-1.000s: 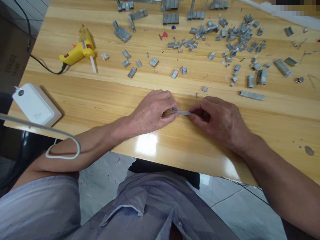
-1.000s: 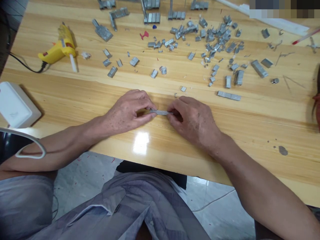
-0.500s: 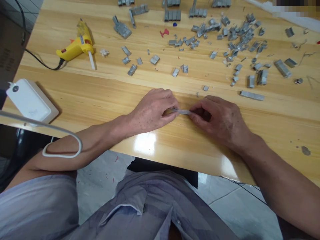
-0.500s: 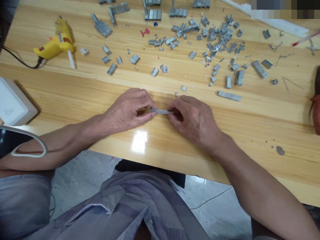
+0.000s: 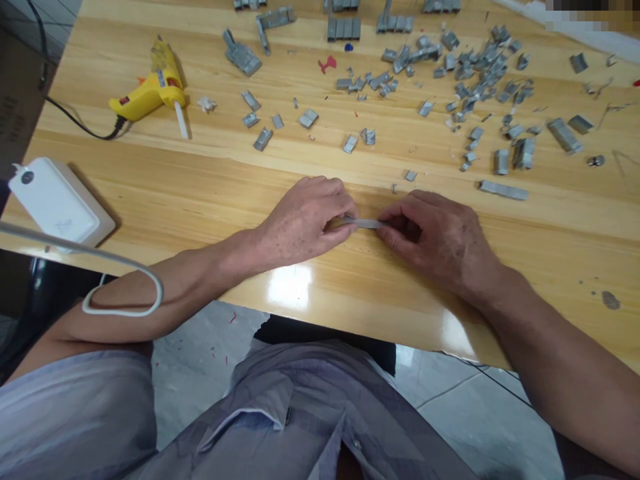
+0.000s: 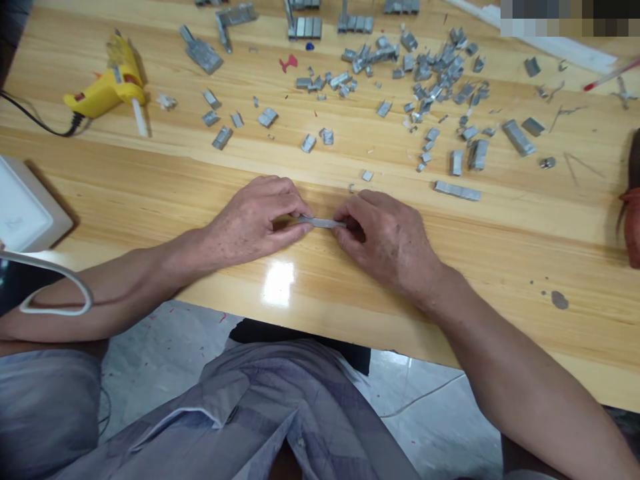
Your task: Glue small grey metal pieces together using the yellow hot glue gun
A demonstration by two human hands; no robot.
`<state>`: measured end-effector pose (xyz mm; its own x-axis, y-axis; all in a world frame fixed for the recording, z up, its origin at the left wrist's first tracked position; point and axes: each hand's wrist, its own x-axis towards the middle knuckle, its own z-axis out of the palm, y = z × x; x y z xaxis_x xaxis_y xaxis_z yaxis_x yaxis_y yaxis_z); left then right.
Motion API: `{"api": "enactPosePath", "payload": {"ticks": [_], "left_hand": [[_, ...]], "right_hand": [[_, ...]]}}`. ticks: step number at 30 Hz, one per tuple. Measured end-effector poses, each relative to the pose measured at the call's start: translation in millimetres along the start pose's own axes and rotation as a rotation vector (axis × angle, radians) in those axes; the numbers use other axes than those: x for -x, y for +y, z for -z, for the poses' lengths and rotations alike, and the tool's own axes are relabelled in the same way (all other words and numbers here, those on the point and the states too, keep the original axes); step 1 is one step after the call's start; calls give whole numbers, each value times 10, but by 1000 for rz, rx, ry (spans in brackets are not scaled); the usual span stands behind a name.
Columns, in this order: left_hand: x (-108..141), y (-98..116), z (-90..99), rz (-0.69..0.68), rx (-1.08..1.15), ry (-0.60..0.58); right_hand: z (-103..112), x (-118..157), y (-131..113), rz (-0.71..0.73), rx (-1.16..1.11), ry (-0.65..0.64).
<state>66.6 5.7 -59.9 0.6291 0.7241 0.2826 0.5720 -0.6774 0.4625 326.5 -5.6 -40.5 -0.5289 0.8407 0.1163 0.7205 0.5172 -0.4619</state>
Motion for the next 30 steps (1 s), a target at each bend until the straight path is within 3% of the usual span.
{"api": "enactPosePath", "payload": {"ticks": [19,30], "left_hand": [[-3,8,31,-10,-23,-28],[-5,-11,-2,-45,4,13]], "right_hand": [[-28,11,35,38,8,32],[-47,11,41,30,7,35]]}}
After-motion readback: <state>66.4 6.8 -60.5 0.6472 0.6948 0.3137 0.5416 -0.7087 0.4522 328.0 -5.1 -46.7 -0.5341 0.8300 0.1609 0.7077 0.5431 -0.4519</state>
